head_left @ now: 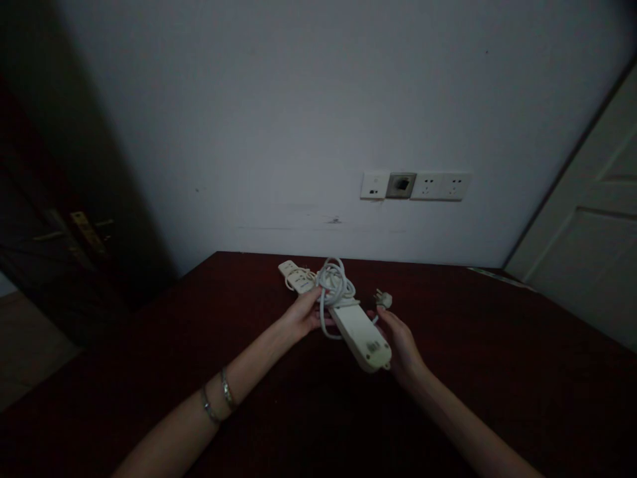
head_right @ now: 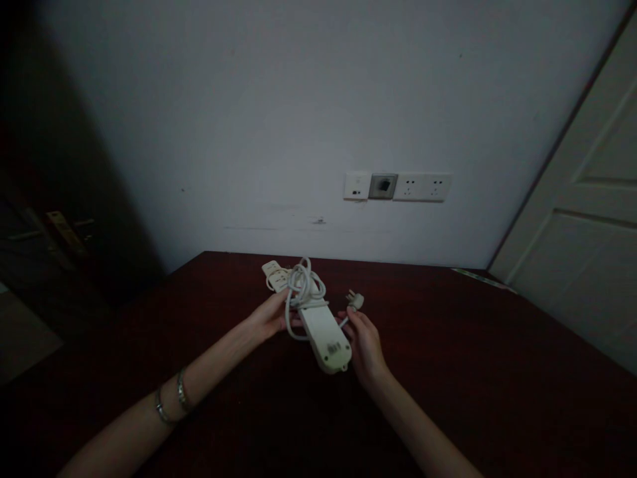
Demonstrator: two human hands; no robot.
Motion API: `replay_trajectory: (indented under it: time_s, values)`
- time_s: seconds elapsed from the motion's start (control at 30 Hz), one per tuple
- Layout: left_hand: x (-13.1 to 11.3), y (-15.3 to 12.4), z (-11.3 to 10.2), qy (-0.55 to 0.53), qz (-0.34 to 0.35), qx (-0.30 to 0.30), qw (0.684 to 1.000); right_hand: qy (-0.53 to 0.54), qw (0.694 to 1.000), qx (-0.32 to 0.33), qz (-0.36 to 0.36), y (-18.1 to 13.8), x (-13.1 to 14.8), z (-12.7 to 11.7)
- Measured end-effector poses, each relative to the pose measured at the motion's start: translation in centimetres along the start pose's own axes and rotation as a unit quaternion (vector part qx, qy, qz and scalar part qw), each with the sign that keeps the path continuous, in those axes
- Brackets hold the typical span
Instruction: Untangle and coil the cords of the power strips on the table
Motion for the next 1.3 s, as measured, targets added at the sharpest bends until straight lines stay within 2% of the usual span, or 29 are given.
replay_trajectory:
  time_s: [0.1,0.23,0.4,0.53,0.7,0.8,0.87,0.93,1.0,1.1,1.2,1.3]
  values:
    - [-1.4,-0.2,-0.7,-0.027,0.070,-0.083,0.994,0.017,0.999,-0.006,0.035,-0.2,-0.1,0.0]
    - [-3.4,-0.8,-1.7,0.011,0.193,-0.166,0.967,0.057,0.997,-0.031,0.033,-0.6,0.0,0.3]
    - [-5.0,-1.2,-2.7,0.107,0.301,-0.211,0.924,0.044,0.998,-0.044,-0.020,-1.0,0.9,0.6]
    - [-5.7,-1.6,-2.9,0.194,0.337,-0.208,0.898,0.068,0.994,-0.069,-0.059,-0.4,2.9,0.4]
    - [-6.0,-2.0,-2.5,0.278,0.345,-0.157,0.882,0.095,0.985,-0.118,-0.080,0.7,5.5,-0.4]
    - [-5.6,-2.0,-2.2,0.327,0.328,-0.120,0.878,0.090,0.984,-0.128,-0.084,1.1,6.2,-0.8]
    - [-5.2,-2.0,-1.9,0.332,0.305,-0.104,0.887,0.083,0.985,-0.128,-0.082,1.2,6.3,-0.9]
    - [-4.7,-1.9,-1.7,0.313,0.262,-0.087,0.909,0.073,0.988,-0.119,-0.072,1.2,6.3,-0.8]
    - [-4.1,-1.9,-1.4,0.289,0.205,-0.070,0.933,0.062,0.992,-0.094,-0.054,1.1,6.1,-0.5]
    - [-3.4,-1.8,-1.1,0.270,0.143,-0.060,0.950,0.045,0.999,-0.013,-0.023,0.6,5.8,0.1]
    - [-2.9,-1.6,-0.9,0.269,0.129,-0.059,0.953,0.012,0.998,0.065,0.002,0.2,5.4,0.5]
    - [-2.6,-1.5,-0.7,0.285,0.125,-0.059,0.948,-0.012,0.994,0.106,0.016,0.2,4.8,0.5]
Point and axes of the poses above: each hand's wrist, its own y-axis towards the middle knuckle, its own z-axis out of the palm, x = y × z, the point moved 1 cm from there along y, towards the middle knuckle, and after that the axes turned 8 degrees about y, right-handed, at the moved point
